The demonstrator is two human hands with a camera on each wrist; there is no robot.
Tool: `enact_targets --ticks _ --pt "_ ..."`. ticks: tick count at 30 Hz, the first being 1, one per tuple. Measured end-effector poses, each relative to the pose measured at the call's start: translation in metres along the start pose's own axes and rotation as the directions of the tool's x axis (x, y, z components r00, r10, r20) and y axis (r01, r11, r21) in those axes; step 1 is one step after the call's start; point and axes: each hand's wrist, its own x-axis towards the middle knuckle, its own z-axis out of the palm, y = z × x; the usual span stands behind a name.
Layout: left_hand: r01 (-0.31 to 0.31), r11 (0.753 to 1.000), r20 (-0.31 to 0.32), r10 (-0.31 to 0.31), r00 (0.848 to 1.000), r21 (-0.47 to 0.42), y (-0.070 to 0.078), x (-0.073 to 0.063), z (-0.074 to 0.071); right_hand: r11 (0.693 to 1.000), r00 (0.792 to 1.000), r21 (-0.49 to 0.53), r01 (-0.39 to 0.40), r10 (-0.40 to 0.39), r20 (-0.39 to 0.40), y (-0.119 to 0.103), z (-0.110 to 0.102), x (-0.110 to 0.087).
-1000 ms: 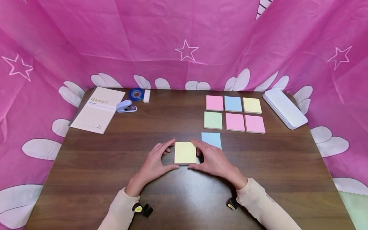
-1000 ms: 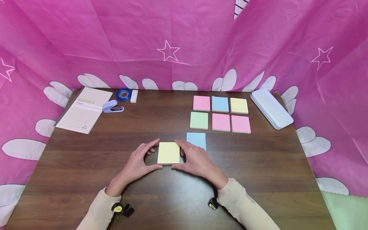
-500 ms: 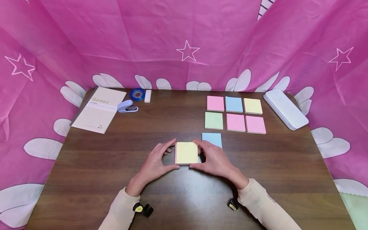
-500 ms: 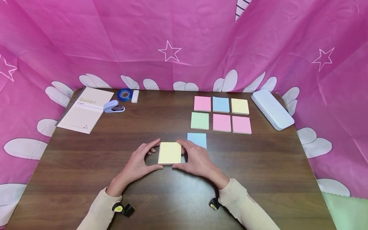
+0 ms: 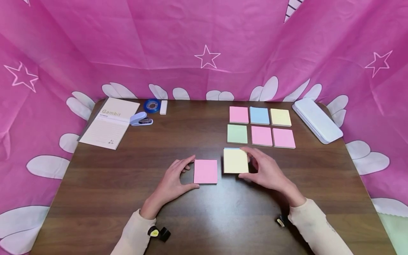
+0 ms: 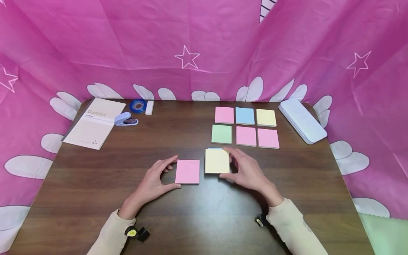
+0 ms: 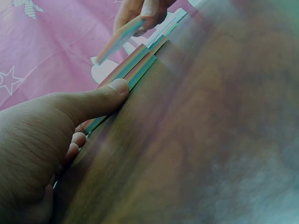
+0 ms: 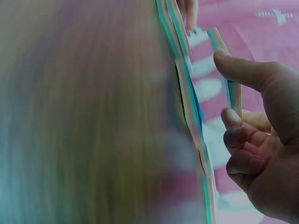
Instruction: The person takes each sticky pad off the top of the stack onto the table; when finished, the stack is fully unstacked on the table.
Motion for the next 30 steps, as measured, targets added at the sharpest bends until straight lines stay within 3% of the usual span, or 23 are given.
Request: enact_targets --ticks 7,16,30 --pt "-0.004 1.000 0.015 0.005 1.000 -0.008 0.000 0.000 0.000 1.000 1.000 0.003 -0.016 0.017 -0.018 0.030 -0.026 -0.019" --pt "0.011 1.000 0.018 -0.011 1.000 -0.012 0.000 0.000 0.000 1.000 1.000 0.019 -0.017 0.017 -0.004 0.060 -0.043 -0.032" --pt "-0.013 1.000 0.012 0.013 1.000 -0.021 -0.001 0.000 0.000 0.989 0.985 -0.032 -0.141 0.144 0.091 0.066 -0.047 -0.033"
